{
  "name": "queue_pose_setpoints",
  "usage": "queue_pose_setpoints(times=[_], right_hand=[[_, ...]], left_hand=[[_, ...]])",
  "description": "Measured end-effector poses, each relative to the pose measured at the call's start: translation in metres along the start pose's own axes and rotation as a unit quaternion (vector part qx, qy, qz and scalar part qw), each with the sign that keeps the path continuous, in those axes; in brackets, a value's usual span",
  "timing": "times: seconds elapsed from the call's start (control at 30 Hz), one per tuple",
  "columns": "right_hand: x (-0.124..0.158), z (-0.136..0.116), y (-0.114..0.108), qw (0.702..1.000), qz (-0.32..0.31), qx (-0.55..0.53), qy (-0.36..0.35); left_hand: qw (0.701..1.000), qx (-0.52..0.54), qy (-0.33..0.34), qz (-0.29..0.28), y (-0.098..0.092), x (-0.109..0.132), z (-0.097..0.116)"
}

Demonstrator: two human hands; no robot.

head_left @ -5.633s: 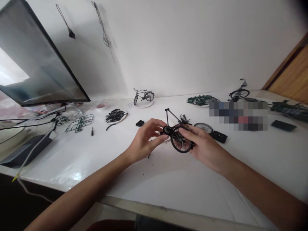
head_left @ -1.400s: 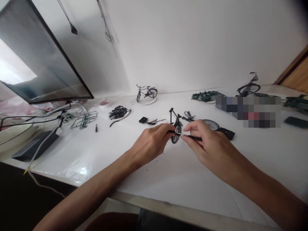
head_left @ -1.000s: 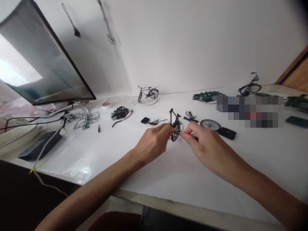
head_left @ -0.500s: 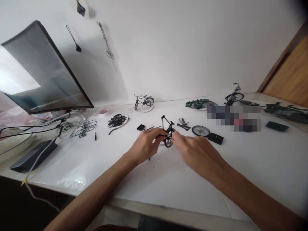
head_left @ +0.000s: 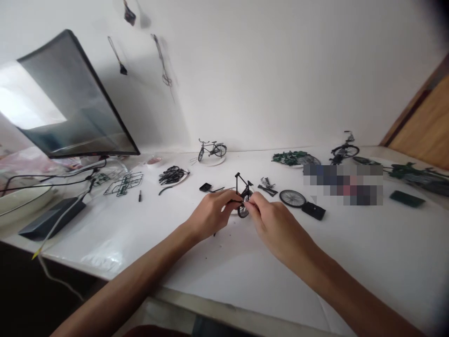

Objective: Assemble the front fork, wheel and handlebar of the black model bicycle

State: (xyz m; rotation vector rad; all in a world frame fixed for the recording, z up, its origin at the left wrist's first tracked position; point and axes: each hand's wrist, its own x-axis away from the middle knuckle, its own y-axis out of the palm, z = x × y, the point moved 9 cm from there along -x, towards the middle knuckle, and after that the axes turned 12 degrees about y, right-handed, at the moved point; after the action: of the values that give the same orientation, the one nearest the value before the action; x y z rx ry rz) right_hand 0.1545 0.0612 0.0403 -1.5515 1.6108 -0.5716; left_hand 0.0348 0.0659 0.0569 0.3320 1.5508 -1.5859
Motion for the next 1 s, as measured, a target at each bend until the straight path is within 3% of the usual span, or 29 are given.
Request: queue_pose_setpoints(times=[0.1,0.23,0.33,0.47,0.53,0.6,0.67,0.73,0.8,0.83,0.93,1.0], right_hand=[[0.003,-0.010,0.005,0.988,0.023,0.130,-0.078],[0.006,-0.015,0.004,0.975,0.032,0.195,-0.098],[0.008,-0.016,-0.002,0.990,0.007,0.127,-0.052],[0.009,-0.001,-0.004,0.990,-0.084,-0.077,0.083],[0.013,0.010,0.007,0.951,-0.176,-0.196,0.162],[0.020,0.013,0.022,0.883,-0.265,-0.319,0.222],[0.020,0.010,0.027,0.844,-0.295,-0.386,0.229],[0.011,0.012,0.018,0.890,-0.237,-0.341,0.189],[-0.001,0.018,-0.002,0.957,-0.123,-0.222,0.142],[-0.006,0.024,-0.012,0.972,-0.066,-0.179,0.135],[-0.016,0.053,-0.033,0.984,0.041,-0.106,0.138],[-0.020,0.072,-0.035,0.987,0.057,-0.064,0.139]], left_hand=[[0.999,0.035,-0.031,0.006,-0.002,0.000,-0.006],[0.999,0.034,-0.005,0.014,-0.005,-0.001,0.002],[0.999,-0.005,0.049,0.016,-0.006,0.001,0.013],[0.987,-0.094,0.128,0.003,-0.003,0.007,0.030],[0.975,-0.146,0.167,-0.023,0.001,0.007,0.037],[0.964,-0.177,0.193,-0.033,0.003,0.005,0.041],[0.971,-0.156,0.179,-0.017,-0.001,0.001,0.038],[0.989,-0.079,0.120,0.024,-0.010,-0.003,0.026],[0.998,0.012,0.032,0.061,-0.017,-0.002,0.007],[0.996,0.053,-0.012,0.073,-0.018,0.000,-0.002],[0.979,0.149,-0.110,0.080,-0.016,0.009,-0.022],[0.971,0.182,-0.133,0.073,-0.014,0.013,-0.028]])
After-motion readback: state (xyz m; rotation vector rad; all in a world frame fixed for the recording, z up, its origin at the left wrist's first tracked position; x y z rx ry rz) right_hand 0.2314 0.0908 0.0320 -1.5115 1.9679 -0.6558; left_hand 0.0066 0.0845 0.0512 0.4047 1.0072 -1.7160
